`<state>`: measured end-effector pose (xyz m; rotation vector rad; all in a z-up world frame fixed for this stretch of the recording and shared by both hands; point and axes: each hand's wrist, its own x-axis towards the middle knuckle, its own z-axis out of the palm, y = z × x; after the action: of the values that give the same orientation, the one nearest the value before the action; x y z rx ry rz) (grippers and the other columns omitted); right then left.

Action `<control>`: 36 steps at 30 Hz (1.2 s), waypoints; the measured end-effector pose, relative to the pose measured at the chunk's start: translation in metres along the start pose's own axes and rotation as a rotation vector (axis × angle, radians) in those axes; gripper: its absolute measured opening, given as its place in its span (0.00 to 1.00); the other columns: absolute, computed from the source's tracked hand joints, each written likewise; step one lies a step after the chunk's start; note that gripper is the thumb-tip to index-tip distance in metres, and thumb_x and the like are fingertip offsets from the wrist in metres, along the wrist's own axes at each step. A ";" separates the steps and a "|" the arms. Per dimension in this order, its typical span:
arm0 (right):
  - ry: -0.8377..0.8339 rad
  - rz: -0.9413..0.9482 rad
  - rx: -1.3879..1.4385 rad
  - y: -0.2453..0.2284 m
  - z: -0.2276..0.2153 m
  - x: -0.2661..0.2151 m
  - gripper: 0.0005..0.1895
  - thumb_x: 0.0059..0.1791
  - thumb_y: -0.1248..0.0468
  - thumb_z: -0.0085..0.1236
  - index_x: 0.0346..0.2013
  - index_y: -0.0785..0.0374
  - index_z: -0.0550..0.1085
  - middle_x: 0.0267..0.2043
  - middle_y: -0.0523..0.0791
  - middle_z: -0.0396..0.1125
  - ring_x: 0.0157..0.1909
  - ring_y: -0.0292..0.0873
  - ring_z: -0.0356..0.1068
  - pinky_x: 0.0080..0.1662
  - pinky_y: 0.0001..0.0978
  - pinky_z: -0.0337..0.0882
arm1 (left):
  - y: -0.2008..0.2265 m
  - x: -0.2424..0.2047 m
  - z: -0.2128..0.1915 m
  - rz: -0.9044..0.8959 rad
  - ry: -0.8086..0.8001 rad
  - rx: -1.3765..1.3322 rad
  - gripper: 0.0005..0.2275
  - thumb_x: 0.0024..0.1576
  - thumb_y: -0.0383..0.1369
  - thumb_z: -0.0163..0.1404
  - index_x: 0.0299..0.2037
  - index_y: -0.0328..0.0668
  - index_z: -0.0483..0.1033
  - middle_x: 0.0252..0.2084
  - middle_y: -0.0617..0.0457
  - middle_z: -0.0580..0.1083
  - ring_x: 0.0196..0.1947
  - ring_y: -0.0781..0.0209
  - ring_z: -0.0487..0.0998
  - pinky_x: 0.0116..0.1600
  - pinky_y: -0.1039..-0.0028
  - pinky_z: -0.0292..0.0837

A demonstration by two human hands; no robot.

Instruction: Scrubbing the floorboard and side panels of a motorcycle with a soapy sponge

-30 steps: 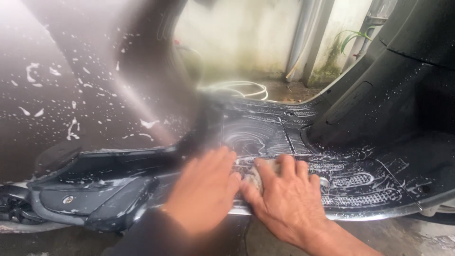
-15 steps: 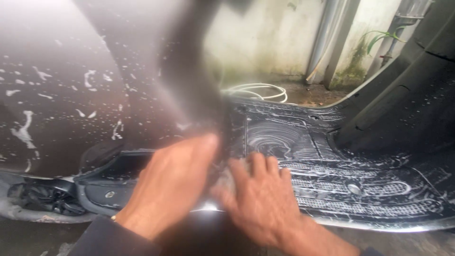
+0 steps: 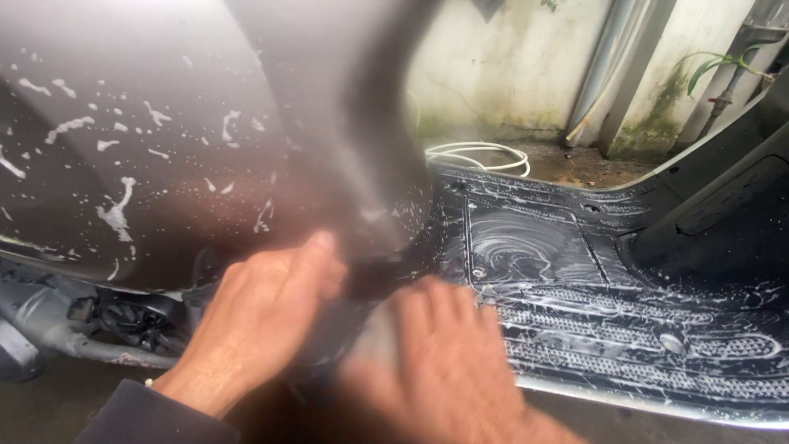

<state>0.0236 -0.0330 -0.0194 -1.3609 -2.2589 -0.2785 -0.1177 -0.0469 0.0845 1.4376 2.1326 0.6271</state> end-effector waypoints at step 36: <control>0.461 -0.326 0.320 -0.081 0.011 0.053 0.19 0.40 0.62 0.46 0.38 0.75 0.69 0.41 0.64 0.61 0.41 0.64 0.58 0.29 0.51 0.56 | 0.017 -0.010 -0.012 0.015 0.265 -0.105 0.21 0.50 0.48 0.31 0.36 0.60 0.82 0.40 0.66 0.78 0.44 0.73 0.77 0.52 0.77 0.66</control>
<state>-0.0705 -0.0266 0.0036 -0.6791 -2.0120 -0.2881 -0.1105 -0.0519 0.1057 1.3795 2.2496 0.9677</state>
